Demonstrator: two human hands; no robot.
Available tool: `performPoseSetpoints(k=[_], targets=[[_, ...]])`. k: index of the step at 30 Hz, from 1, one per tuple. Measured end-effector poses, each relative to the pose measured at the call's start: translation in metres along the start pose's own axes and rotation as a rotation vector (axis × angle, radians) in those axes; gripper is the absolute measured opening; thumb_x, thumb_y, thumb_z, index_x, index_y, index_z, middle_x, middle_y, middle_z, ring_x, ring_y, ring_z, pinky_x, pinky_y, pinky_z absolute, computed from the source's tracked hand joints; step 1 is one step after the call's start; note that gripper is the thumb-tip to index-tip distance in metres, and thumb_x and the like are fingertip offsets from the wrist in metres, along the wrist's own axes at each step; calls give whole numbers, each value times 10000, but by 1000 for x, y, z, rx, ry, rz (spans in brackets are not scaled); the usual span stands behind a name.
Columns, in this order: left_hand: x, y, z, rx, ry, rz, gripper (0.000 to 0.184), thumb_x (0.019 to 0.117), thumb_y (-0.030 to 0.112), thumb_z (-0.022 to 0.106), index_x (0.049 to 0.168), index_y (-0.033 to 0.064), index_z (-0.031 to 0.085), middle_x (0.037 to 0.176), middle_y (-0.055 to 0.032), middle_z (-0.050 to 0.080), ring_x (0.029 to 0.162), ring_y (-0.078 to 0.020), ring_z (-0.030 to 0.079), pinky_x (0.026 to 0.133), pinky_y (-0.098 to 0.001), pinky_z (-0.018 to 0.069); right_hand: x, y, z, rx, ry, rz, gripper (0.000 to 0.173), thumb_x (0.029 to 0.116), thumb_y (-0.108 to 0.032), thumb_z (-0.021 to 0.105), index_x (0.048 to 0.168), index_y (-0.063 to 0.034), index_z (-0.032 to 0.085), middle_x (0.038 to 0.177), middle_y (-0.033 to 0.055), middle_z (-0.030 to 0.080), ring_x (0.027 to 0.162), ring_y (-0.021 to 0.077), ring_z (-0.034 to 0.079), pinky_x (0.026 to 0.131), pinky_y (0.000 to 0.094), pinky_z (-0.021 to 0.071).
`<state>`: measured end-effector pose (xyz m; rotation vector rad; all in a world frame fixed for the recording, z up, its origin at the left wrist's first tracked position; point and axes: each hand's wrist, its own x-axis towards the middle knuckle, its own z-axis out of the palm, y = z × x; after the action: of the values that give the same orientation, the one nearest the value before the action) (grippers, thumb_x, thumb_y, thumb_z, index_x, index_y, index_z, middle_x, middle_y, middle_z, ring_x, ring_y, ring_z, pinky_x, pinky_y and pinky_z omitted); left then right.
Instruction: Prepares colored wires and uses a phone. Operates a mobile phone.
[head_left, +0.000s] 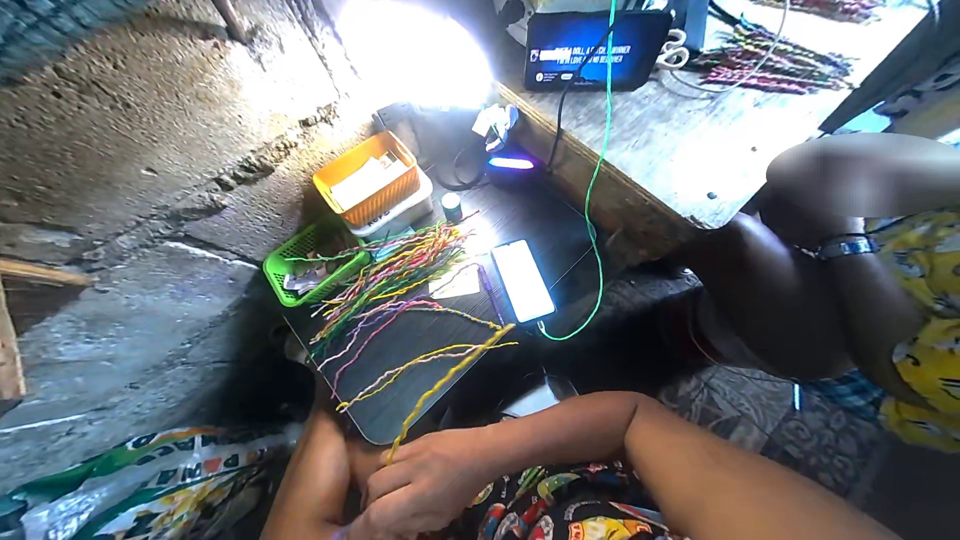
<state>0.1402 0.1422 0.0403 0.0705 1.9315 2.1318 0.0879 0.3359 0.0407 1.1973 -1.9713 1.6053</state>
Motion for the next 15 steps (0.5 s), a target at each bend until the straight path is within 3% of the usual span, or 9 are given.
performPoseSetpoints(k=[3, 4, 8, 12, 15], targets=[[-1, 8, 5, -48, 64, -66, 223, 1042, 165, 531, 1036, 282, 721, 859, 111, 750, 774, 7, 689, 752, -177, 573, -11, -9, -17, -96, 103, 66, 206, 959, -104, 679, 1150, -66, 746, 1161, 176, 708, 1054, 283, 700, 885, 400, 589], [-1, 10, 4, -67, 62, -80, 221, 1061, 191, 504, 1050, 271, 709, 839, 98, 743, 763, -4, 690, 747, -178, 573, -20, -8, -26, -144, 180, 104, 201, 967, -110, 663, 1144, -67, 748, 1182, 180, 708, 1078, 285, 695, 906, 399, 583], [1, 15, -5, -137, 164, -128, 258, 1062, 211, 482, 988, 232, 728, 945, 61, 745, 850, -41, 705, 789, -196, 588, -86, 16, -79, -461, 383, 412, 246, 1004, -91, 565, 1202, -29, 699, 1174, 164, 684, 1112, 248, 668, 969, 373, 558], [8, 20, -14, -222, 206, -94, 178, 1037, 237, 556, 1018, 225, 732, 927, 51, 749, 831, -54, 715, 770, -217, 603, -154, 35, -128, -722, 436, 850, 300, 949, -6, 562, 1214, -14, 703, 1188, 224, 652, 1092, 353, 649, 944, 472, 544], [16, 28, -14, -267, 200, -41, 147, 1017, 238, 592, 1010, 210, 736, 894, 44, 744, 813, -67, 718, 768, -227, 607, -178, 47, -146, -815, 455, 1029, 320, 972, -30, 501, 1209, -29, 716, 1232, 231, 640, 1168, 408, 602, 995, 519, 493]])
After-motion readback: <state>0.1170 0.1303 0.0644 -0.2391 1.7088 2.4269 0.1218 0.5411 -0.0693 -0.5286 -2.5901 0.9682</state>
